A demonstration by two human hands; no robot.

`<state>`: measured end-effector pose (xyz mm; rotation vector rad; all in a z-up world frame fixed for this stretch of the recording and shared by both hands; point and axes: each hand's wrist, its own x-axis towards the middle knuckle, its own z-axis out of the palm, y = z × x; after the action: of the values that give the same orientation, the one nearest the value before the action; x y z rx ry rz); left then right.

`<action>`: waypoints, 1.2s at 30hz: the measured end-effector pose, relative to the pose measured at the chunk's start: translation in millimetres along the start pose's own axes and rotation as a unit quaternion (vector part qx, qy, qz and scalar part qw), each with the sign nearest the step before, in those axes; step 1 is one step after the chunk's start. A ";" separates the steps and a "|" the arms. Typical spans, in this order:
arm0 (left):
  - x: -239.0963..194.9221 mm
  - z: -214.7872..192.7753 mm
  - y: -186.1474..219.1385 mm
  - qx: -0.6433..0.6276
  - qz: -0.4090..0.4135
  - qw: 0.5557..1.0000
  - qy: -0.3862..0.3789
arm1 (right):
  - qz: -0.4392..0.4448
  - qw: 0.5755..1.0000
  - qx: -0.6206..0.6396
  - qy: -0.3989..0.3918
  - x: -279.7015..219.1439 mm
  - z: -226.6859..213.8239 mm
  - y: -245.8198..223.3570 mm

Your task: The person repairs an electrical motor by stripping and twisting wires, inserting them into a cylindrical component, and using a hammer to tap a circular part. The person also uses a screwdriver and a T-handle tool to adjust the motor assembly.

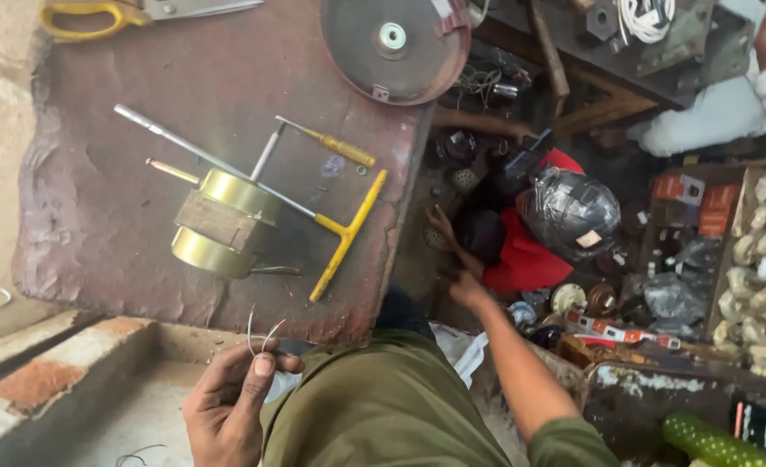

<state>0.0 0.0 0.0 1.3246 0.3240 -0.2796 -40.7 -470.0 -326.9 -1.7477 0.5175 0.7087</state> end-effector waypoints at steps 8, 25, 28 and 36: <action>2.0 16.7 12.2 0.034 -0.011 0.997 -0.071 | -0.031 0.861 0.504 0.065 45.7 -10.7 -131.6; 25.1 32.4 16.9 0.081 -0.019 0.994 -0.064 | 0.122 0.983 0.113 0.073 21.5 86.3 -74.8; 29.4 37.7 16.9 0.060 -0.023 0.994 -0.088 | 0.106 0.987 0.008 0.117 12.0 84.7 -46.4; 26.7 31.3 13.1 0.029 -0.017 0.997 -0.076 | 0.167 0.972 -0.134 0.099 1.2 75.3 -17.9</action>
<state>31.8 -28.0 8.0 1.3483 0.2111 -0.4181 -43.1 -392.7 -329.9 -2.0202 0.9015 0.8746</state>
